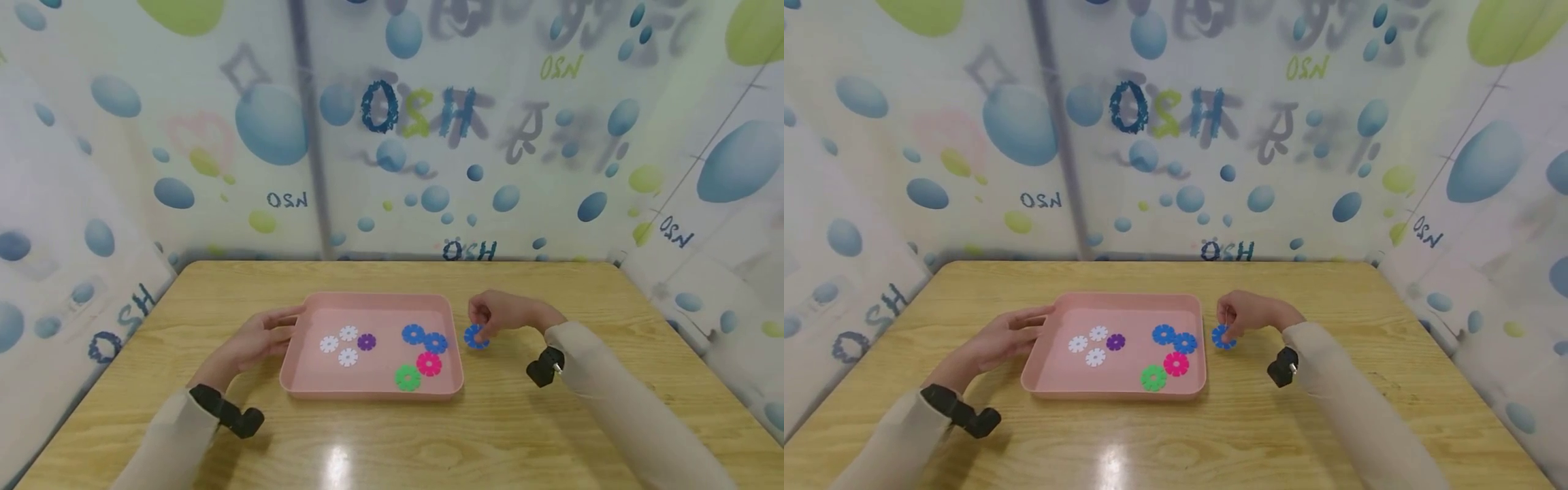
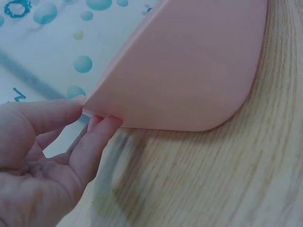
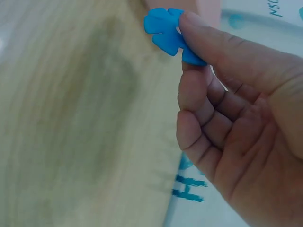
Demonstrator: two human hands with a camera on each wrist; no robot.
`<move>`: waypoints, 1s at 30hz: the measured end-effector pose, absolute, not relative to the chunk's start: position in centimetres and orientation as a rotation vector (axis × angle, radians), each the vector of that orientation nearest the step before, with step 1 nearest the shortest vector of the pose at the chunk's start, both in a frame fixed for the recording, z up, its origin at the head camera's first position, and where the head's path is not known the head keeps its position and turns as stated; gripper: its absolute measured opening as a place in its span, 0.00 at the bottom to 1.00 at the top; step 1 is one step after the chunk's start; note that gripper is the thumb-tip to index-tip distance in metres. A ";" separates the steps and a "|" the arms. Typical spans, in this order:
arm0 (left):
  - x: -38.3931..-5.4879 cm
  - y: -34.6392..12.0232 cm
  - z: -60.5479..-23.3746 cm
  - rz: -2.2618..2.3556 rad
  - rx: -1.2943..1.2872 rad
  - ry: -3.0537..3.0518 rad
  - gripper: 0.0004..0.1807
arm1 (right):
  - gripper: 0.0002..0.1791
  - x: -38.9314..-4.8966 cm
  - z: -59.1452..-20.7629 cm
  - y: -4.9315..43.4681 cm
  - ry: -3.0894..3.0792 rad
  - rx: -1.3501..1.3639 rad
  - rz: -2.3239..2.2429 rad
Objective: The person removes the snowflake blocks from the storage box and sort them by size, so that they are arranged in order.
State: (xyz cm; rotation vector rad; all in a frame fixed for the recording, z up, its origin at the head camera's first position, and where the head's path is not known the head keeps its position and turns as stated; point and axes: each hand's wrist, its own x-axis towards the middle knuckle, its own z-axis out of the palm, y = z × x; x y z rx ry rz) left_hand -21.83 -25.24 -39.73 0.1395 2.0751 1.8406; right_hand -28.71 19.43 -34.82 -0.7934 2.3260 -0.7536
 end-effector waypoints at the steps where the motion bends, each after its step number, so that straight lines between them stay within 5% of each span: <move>1: -21.8 -25.3 -39.7 1.843 0.139 2.073 0.29 | 0.11 -28.6 -35.1 19.6 2.317 -0.783 -0.763; 30: -21.9 -25.4 -39.9 1.857 0.156 2.063 0.29 | 0.12 -29.1 -38.4 19.9 2.306 -0.766 -0.677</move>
